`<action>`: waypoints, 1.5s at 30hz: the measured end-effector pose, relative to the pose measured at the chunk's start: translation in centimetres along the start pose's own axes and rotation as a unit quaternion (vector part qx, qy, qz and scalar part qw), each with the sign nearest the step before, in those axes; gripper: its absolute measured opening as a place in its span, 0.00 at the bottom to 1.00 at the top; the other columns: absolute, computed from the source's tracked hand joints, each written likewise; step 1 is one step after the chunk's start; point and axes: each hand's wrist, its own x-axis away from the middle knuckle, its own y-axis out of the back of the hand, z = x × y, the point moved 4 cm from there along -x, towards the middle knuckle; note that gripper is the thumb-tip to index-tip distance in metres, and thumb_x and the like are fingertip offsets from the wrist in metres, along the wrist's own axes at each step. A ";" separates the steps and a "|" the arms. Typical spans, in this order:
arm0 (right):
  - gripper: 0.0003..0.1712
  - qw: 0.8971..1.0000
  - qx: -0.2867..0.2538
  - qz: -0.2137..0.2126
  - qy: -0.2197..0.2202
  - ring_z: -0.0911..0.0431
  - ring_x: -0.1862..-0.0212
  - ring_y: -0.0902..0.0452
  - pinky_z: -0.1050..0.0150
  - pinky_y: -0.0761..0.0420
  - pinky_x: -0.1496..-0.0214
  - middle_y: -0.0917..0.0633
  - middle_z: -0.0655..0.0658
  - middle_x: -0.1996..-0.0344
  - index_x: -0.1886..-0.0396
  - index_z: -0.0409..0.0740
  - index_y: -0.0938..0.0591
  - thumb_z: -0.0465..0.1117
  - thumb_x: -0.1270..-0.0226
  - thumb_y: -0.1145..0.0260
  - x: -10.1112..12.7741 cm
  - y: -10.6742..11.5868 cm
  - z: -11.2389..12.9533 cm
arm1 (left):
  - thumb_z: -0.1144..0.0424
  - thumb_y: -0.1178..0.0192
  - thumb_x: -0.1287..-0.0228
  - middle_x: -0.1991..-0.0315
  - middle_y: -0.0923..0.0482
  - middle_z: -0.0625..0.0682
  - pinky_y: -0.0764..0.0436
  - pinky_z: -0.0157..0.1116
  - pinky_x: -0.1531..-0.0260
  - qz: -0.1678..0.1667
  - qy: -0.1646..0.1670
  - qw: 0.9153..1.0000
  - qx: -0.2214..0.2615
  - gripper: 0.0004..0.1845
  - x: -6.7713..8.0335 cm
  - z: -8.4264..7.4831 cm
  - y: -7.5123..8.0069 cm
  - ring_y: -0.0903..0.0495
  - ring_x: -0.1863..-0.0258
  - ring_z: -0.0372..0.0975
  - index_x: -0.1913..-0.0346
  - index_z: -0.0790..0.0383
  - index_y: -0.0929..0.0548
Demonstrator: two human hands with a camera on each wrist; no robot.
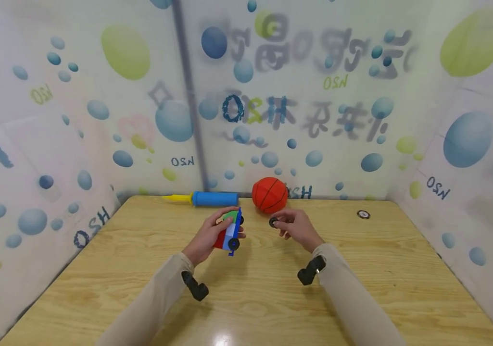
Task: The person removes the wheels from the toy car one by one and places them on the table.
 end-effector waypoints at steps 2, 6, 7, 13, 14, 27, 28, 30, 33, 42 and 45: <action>0.17 1.000 0.002 0.002 -0.005 0.56 0.68 0.20 0.64 0.17 0.67 0.14 0.28 0.55 0.44 0.35 0.18 0.37 0.30 0.35 0.0 0.1 -0.2 | 0.56 0.52 0.20 0.43 0.21 0.67 0.13 0.42 0.54 0.004 0.001 1.000 0.003 0.21 -0.1 0.0 0.0 0.12 0.55 0.46 0.29 0.45 0.29; 0.17 1.000 0.003 0.004 -0.009 0.56 0.68 0.20 0.64 0.17 0.67 0.14 0.28 0.55 0.44 0.36 0.18 0.37 0.30 0.35 0.1 0.1 -0.3 | 0.56 0.55 0.20 0.47 0.20 0.65 0.15 0.38 0.60 -0.003 -0.007 1.000 0.004 0.21 -0.3 0.0 -0.1 0.14 0.59 0.44 0.30 0.48 0.28; 0.17 1.000 0.005 0.003 -0.010 0.55 0.68 0.20 0.63 0.17 0.67 0.14 0.29 0.55 0.44 0.36 0.18 0.37 0.30 0.35 0.1 0.2 -0.3 | 0.55 0.55 0.20 0.49 0.19 0.63 0.15 0.38 0.61 -0.005 -0.008 1.000 0.007 0.21 -0.4 0.0 -0.2 0.15 0.60 0.44 0.30 0.49 0.28; 0.17 1.000 0.006 0.003 -0.010 0.55 0.68 0.20 0.63 0.16 0.66 0.14 0.29 0.55 0.44 0.35 0.18 0.37 0.30 0.35 0.2 0.3 -0.2 | 0.48 0.59 0.19 0.57 0.17 0.54 0.15 0.35 0.64 -0.024 0.006 0.999 0.037 0.23 -0.6 0.1 -0.4 0.15 0.64 0.41 0.32 0.51 0.25; 0.17 1.000 0.004 0.005 -0.010 0.55 0.68 0.20 0.63 0.16 0.66 0.14 0.29 0.54 0.44 0.35 0.18 0.37 0.30 0.35 0.3 0.3 -0.2 | 0.48 0.60 0.19 0.58 0.17 0.54 0.15 0.35 0.65 -0.025 0.007 0.999 0.039 0.24 -0.6 0.1 -0.4 0.15 0.65 0.41 0.32 0.52 0.25; 0.17 0.999 0.023 0.011 -0.022 0.54 0.66 0.20 0.63 0.17 0.64 0.13 0.33 0.55 0.43 0.36 0.18 0.37 0.29 0.36 0.3 0.5 -0.2 | 0.49 0.53 0.21 0.56 0.17 0.57 0.17 0.36 0.65 -0.066 -0.018 0.998 0.001 0.20 -0.5 0.6 0.4 0.17 0.64 0.41 0.36 0.49 0.20; 0.17 0.999 0.024 0.011 -0.021 0.54 0.66 0.20 0.63 0.17 0.64 0.13 0.33 0.55 0.44 0.36 0.18 0.37 0.29 0.36 0.3 0.5 -0.2 | 0.50 0.53 0.20 0.57 0.17 0.57 0.17 0.36 0.65 -0.065 -0.020 0.998 -0.001 0.20 -0.5 0.6 0.4 0.16 0.65 0.41 0.36 0.50 0.20; 0.17 0.999 0.030 0.012 -0.021 0.54 0.66 0.20 0.63 0.17 0.64 0.13 0.34 0.56 0.44 0.36 0.18 0.37 0.30 0.35 0.3 0.4 0.0 | 0.51 0.53 0.20 0.58 0.16 0.56 0.17 0.35 0.66 -0.062 -0.023 0.998 -0.004 0.20 -0.5 0.6 0.4 0.16 0.65 0.40 0.36 0.53 0.20; 0.17 0.999 0.039 0.012 -0.018 0.54 0.66 0.20 0.63 0.16 0.64 0.13 0.35 0.56 0.44 0.36 0.18 0.36 0.30 0.35 0.2 0.5 0.1 | 0.51 0.52 0.20 0.58 0.16 0.55 0.16 0.35 0.65 -0.058 -0.025 0.998 0.001 0.21 -0.5 0.5 0.3 0.16 0.65 0.40 0.35 0.56 0.21; 0.20 0.999 0.036 0.006 -0.031 0.55 0.67 0.20 0.63 0.17 0.64 0.13 0.34 0.56 0.41 0.33 0.20 0.36 0.30 0.35 0.0 0.8 -0.5 | 0.52 0.52 0.20 0.58 0.16 0.57 0.15 0.36 0.63 -0.054 -0.017 0.998 0.022 0.21 -0.4 0.4 0.2 0.15 0.65 0.42 0.34 0.57 0.22; 0.21 0.998 0.041 0.005 -0.043 0.55 0.67 0.20 0.63 0.17 0.63 0.14 0.33 0.57 0.40 0.33 0.21 0.36 0.30 0.35 0.0 0.8 -0.9 | 0.51 0.52 0.21 0.56 0.16 0.61 0.14 0.37 0.62 -0.049 -0.015 0.998 0.036 0.22 -0.3 0.4 0.0 0.13 0.65 0.43 0.33 0.55 0.23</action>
